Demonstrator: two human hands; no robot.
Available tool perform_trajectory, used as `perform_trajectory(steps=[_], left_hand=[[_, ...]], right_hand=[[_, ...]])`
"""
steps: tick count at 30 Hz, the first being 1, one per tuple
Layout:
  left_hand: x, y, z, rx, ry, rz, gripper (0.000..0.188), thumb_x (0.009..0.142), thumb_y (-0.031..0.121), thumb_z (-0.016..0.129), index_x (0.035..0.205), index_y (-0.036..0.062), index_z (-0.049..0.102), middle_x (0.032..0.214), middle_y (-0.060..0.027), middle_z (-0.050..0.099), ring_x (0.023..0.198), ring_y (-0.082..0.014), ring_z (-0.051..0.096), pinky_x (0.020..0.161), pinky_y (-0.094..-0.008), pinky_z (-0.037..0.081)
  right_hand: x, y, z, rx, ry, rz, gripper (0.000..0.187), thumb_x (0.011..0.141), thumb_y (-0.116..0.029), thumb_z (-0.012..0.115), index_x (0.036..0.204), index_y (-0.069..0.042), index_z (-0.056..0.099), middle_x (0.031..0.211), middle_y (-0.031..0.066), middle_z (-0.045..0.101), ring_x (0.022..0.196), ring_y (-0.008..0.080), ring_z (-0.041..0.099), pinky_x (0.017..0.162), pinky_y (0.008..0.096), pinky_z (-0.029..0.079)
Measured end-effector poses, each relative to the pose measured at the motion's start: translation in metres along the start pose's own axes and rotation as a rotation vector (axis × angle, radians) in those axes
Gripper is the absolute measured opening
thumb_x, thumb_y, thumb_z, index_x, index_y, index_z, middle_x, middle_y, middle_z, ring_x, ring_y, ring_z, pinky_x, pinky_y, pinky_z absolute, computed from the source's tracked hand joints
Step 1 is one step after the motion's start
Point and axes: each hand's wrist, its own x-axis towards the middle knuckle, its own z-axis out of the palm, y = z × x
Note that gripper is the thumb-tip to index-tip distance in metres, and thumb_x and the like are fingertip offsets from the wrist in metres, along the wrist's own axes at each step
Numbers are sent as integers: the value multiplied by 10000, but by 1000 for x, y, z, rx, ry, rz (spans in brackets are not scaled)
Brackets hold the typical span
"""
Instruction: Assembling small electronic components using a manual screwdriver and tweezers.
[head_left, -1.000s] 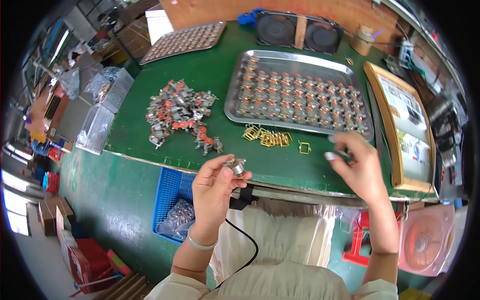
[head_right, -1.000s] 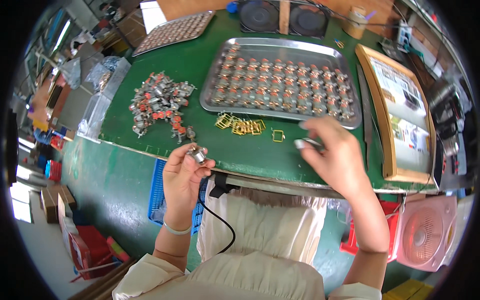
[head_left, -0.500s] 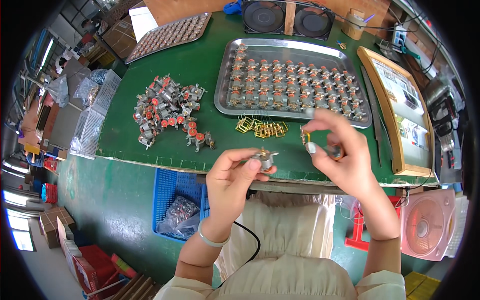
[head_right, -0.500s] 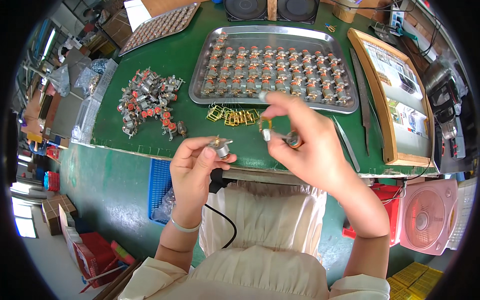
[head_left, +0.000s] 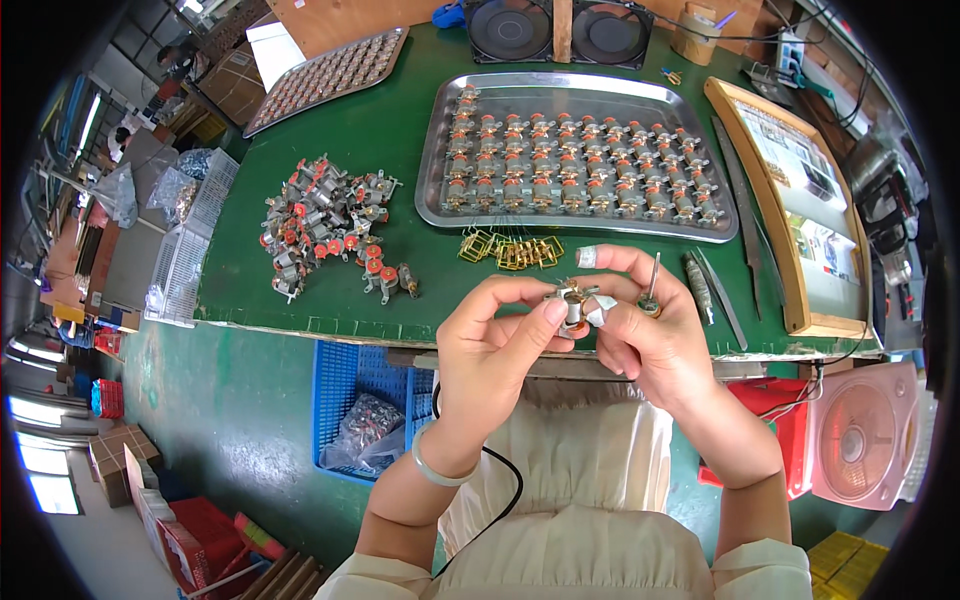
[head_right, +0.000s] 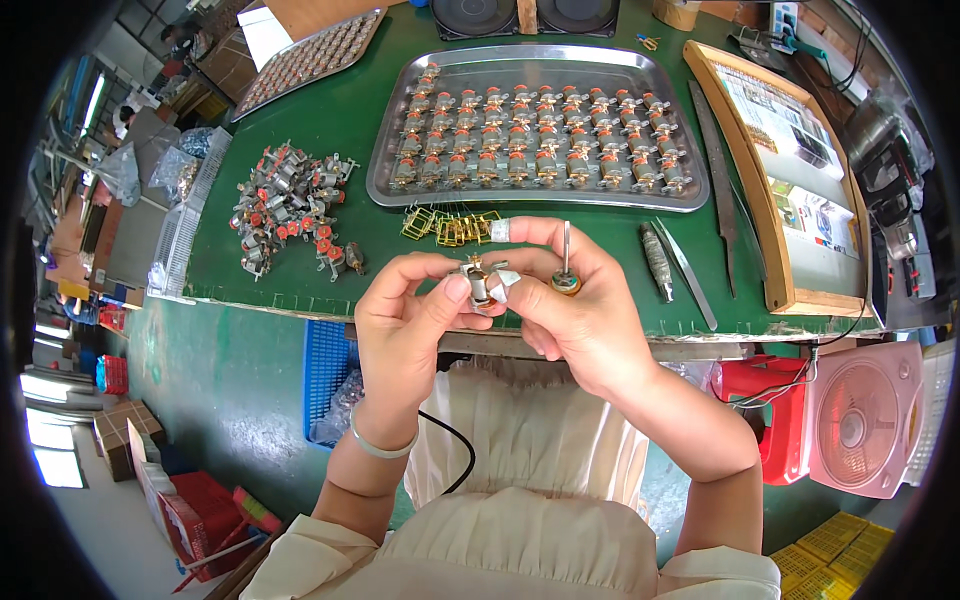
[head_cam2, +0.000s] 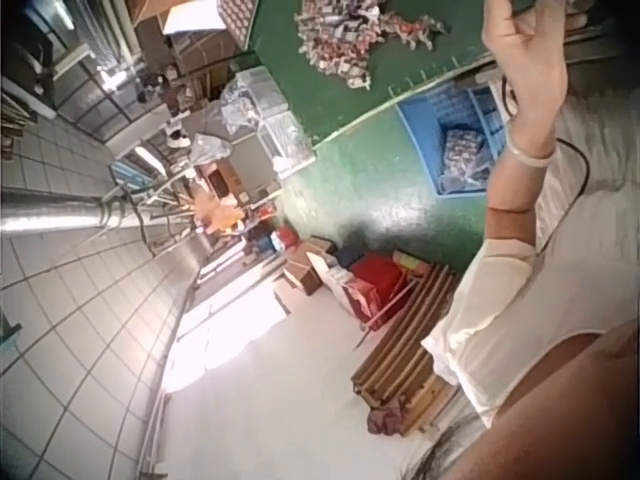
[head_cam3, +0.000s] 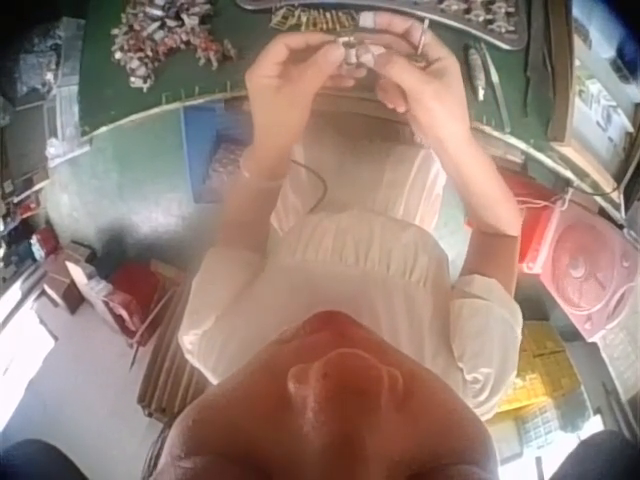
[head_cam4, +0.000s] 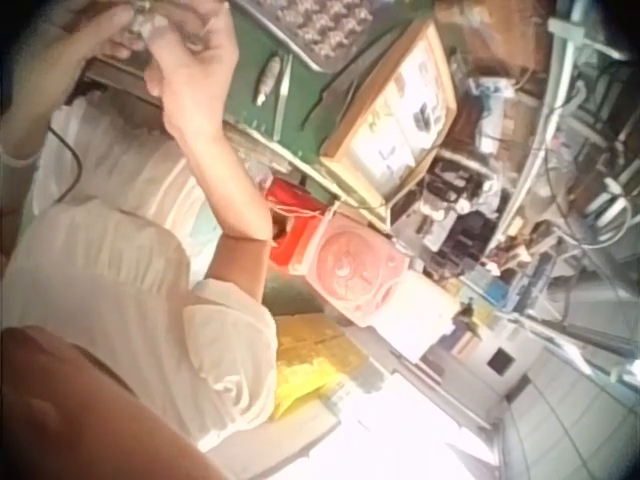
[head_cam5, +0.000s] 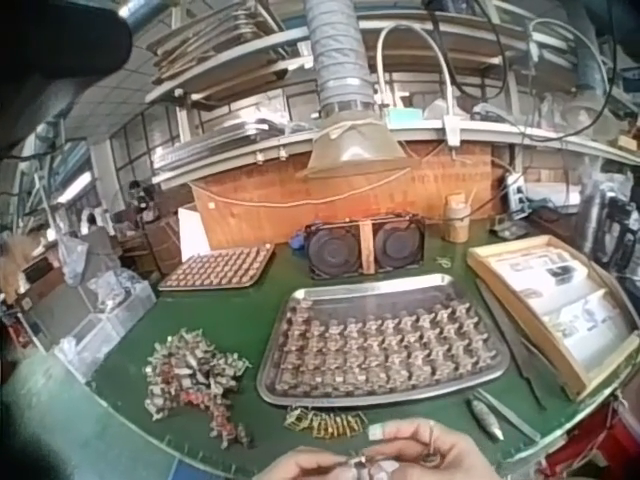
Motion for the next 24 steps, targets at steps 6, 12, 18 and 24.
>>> perform_trajectory(steps=[6,12,18,24], left_hand=[[1,1,0,-17,-5,-4,160,849,30,560,974,-62,523,901,-134,608,787,-206,639,663,-277,555],[1,3,1,-25,-7,-30,161,850,40,562,973,-57,523,893,-134,609,779,-205,640,646,-270,554],[0,2,0,-91,3,-72,166,851,47,564,979,-49,520,895,-127,607,765,-199,639,633,-271,549],[0,-3,2,-89,23,-32,168,852,56,567,978,-44,519,887,-117,608,761,-193,637,628,-268,544]], right_hand=[[2,-2,-1,-51,-19,-4,364,798,-13,579,1129,-3,428,927,107,606,498,24,434,378,158,310],[3,-5,-2,-70,-27,-23,367,794,-5,575,1130,-1,426,916,108,607,503,27,443,372,161,306],[2,-4,3,-31,-8,-4,371,780,14,571,1123,2,431,923,117,608,527,33,467,373,163,317],[2,-4,6,-82,37,-93,369,773,13,575,1114,2,436,917,110,608,550,34,491,372,163,325]])
